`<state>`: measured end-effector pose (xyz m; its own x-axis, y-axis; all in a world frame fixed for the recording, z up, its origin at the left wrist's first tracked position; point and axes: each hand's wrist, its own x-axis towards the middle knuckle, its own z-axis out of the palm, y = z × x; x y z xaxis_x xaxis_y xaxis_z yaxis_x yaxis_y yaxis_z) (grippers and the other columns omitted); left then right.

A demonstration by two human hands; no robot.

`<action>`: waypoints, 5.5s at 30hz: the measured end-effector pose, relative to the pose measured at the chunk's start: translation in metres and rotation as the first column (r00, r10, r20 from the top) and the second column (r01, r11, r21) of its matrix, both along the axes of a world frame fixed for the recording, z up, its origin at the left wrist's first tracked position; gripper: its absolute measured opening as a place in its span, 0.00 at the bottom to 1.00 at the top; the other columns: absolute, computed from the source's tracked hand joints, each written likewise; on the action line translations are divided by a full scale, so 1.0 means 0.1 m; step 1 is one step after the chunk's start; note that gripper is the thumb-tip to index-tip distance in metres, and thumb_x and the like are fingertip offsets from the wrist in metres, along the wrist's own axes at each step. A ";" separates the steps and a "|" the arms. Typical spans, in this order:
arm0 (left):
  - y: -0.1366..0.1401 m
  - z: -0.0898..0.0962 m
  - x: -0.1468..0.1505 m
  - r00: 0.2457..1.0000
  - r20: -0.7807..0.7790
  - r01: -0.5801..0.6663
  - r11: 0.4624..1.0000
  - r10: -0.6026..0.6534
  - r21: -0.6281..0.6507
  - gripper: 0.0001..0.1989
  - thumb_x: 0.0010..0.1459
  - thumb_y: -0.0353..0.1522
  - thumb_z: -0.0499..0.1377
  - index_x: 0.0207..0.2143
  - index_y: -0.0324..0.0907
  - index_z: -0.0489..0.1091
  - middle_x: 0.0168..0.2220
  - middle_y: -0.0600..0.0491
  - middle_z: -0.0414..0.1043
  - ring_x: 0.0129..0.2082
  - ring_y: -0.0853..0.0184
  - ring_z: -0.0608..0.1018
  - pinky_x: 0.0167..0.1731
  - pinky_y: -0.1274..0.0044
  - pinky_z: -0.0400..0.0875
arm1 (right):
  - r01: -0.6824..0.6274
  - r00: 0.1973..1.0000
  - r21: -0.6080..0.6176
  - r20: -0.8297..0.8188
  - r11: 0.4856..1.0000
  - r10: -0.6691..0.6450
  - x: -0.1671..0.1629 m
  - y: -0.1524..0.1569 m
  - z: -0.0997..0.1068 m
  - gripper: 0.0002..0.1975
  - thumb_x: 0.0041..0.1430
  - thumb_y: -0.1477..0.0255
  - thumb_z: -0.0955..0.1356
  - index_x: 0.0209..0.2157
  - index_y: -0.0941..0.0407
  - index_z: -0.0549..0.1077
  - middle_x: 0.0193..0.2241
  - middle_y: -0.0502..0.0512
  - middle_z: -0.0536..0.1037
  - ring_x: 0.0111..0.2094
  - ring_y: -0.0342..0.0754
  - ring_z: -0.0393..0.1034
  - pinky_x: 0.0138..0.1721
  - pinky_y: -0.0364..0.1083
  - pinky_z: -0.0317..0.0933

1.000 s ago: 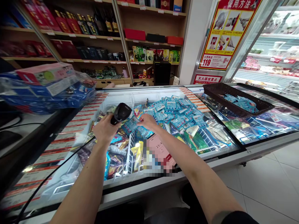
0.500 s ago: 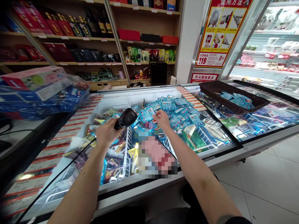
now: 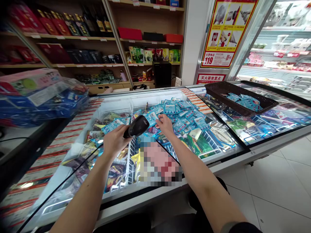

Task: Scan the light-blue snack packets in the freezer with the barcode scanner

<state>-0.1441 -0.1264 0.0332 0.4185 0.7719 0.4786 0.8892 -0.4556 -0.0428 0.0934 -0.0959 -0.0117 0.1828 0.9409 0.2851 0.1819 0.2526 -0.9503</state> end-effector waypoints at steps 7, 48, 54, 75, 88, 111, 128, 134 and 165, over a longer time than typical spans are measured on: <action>0.02 -0.02 -0.01 1.000 0.002 -0.012 1.000 0.012 -0.018 0.15 0.53 0.39 0.54 0.44 0.48 0.67 0.39 0.55 0.72 0.37 0.63 0.74 0.24 0.75 0.56 | 0.001 1.000 -0.004 -0.010 1.000 -0.001 -0.02 -0.05 0.05 0.11 0.53 0.65 0.66 0.35 0.54 0.62 0.23 0.47 0.72 0.23 0.46 0.72 0.25 0.46 0.70; 0.15 -0.05 -0.26 0.976 0.078 -0.204 0.979 0.204 -0.006 0.18 0.55 0.44 0.51 0.44 0.47 0.68 0.40 0.51 0.72 0.37 0.63 0.73 0.23 0.76 0.52 | -0.065 0.470 0.195 0.871 0.979 -0.142 0.04 -0.14 0.14 0.20 0.59 0.60 0.63 0.52 0.47 0.66 0.59 0.52 0.60 0.61 0.55 0.47 0.60 0.61 0.34; 0.15 -0.03 -0.29 0.973 0.087 -0.217 0.976 0.215 0.009 0.18 0.54 0.44 0.52 0.44 0.48 0.68 0.39 0.52 0.72 0.36 0.62 0.73 0.23 0.75 0.51 | 0.037 0.379 0.200 0.904 0.979 -0.199 0.08 -0.10 0.05 0.18 0.61 0.61 0.61 0.52 0.49 0.67 0.59 0.55 0.60 0.60 0.55 0.48 0.59 0.65 0.28; 0.19 0.08 -0.54 0.893 0.250 -0.387 0.922 0.374 0.006 0.18 0.53 0.43 0.52 0.43 0.47 0.68 0.40 0.50 0.73 0.36 0.60 0.74 0.24 0.74 0.54 | -0.178 0.416 0.063 0.909 0.982 0.017 -0.53 0.30 0.45 0.14 0.61 0.66 0.60 0.45 0.50 0.73 0.41 0.53 0.76 0.46 0.52 0.65 0.46 0.49 0.54; 0.26 0.04 -0.70 0.868 0.282 -0.428 0.904 0.410 0.005 0.18 0.54 0.42 0.52 0.46 0.47 0.68 0.41 0.51 0.73 0.39 0.60 0.73 0.26 0.75 0.56 | -0.172 0.360 -0.059 0.925 0.983 0.118 -1.07 0.82 0.37 0.30 0.56 0.47 0.57 0.55 0.47 0.63 0.50 0.60 0.68 0.54 0.57 0.56 0.50 0.57 0.52; 0.19 -0.01 -0.32 0.996 0.070 -0.061 0.998 0.060 0.004 0.16 0.54 0.38 0.53 0.45 0.46 0.67 0.40 0.52 0.73 0.38 0.64 0.74 0.25 0.77 0.58 | 0.056 0.960 0.043 0.271 0.998 -0.065 0.09 0.32 0.14 0.12 0.54 0.70 0.63 0.42 0.54 0.66 0.25 0.47 0.73 0.24 0.44 0.70 0.28 0.44 0.66; 0.17 0.16 0.39 0.991 -0.097 0.088 0.996 -0.091 -0.034 0.17 0.53 0.38 0.52 0.47 0.48 0.66 0.42 0.54 0.72 0.37 0.64 0.75 0.25 0.77 0.61 | 0.249 0.932 0.182 0.222 0.951 -0.286 0.42 0.13 0.07 0.13 0.57 0.68 0.63 0.43 0.54 0.70 0.30 0.51 0.77 0.28 0.45 0.72 0.36 0.45 0.66; 0.14 0.22 0.47 0.995 -0.079 0.056 0.997 -0.060 -0.057 0.17 0.53 0.38 0.53 0.46 0.48 0.65 0.41 0.54 0.72 0.38 0.64 0.75 0.26 0.77 0.62 | 0.238 0.922 0.153 0.276 0.959 -0.273 0.43 0.11 0.08 0.14 0.59 0.68 0.62 0.46 0.54 0.70 0.33 0.52 0.77 0.34 0.46 0.72 0.40 0.46 0.65; 0.20 0.17 0.08 0.991 -0.123 0.041 0.999 -0.044 -0.023 0.17 0.54 0.38 0.52 0.47 0.47 0.65 0.43 0.52 0.72 0.40 0.63 0.74 0.29 0.76 0.62 | 0.280 0.924 0.141 0.228 0.950 -0.306 0.45 0.02 0.11 0.21 0.59 0.71 0.59 0.54 0.56 0.61 0.31 0.51 0.75 0.30 0.45 0.70 0.39 0.45 0.64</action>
<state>-0.1365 -0.1066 0.0500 0.5062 0.7611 0.4056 0.8574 -0.4948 -0.1414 0.1383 -0.0940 -0.0002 0.3581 0.8188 0.4486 0.4852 0.2473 -0.8387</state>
